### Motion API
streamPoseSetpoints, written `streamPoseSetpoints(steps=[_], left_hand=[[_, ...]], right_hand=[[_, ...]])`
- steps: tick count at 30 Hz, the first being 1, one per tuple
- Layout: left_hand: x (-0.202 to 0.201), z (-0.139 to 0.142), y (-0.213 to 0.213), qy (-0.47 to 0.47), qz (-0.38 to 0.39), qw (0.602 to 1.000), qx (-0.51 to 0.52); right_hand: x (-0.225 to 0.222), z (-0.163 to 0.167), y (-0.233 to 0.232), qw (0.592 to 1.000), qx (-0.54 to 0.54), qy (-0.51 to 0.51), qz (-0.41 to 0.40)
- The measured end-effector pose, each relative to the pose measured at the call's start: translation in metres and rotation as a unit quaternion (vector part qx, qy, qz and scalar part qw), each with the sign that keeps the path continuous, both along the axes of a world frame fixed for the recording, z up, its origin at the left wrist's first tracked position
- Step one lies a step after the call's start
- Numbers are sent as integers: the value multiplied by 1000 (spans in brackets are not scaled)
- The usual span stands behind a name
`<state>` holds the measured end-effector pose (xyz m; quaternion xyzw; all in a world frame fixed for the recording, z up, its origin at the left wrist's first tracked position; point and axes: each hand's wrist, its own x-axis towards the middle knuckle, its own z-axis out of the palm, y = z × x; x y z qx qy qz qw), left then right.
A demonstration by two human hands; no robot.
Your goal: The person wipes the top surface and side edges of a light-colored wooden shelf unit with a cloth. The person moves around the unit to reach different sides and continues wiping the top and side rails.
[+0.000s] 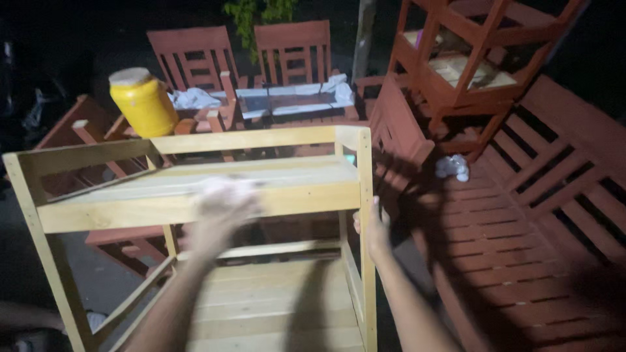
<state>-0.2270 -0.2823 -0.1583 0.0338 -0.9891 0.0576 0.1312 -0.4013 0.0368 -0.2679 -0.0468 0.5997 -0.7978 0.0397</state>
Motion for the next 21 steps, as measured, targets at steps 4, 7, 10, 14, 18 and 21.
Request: streamPoseSetpoints(steps=[4,7,10,14,18,21], left_hand=[[15,-19,-29,208,-80,972,-73],[-48,-45,69,169,-125,977,-32],[-100,-59,161,116,-175,975,-69],[-83,-57,117,74,-228,966,-96],[-13,-58,-6,-97,-45,993,47],[-4,-46,-23,119,-201,962,-144]], right_hand=[[-10,-4,-2,999,21,-37,-12],[-13,-8,-1,999,28,-40,-19],[-12,-13,0,988,32,144,-48],[-10,-23,-4,995,69,11,-77],[-15,-31,-8,996,29,-2,-87],[-14,-31,-11,994,55,12,-97]])
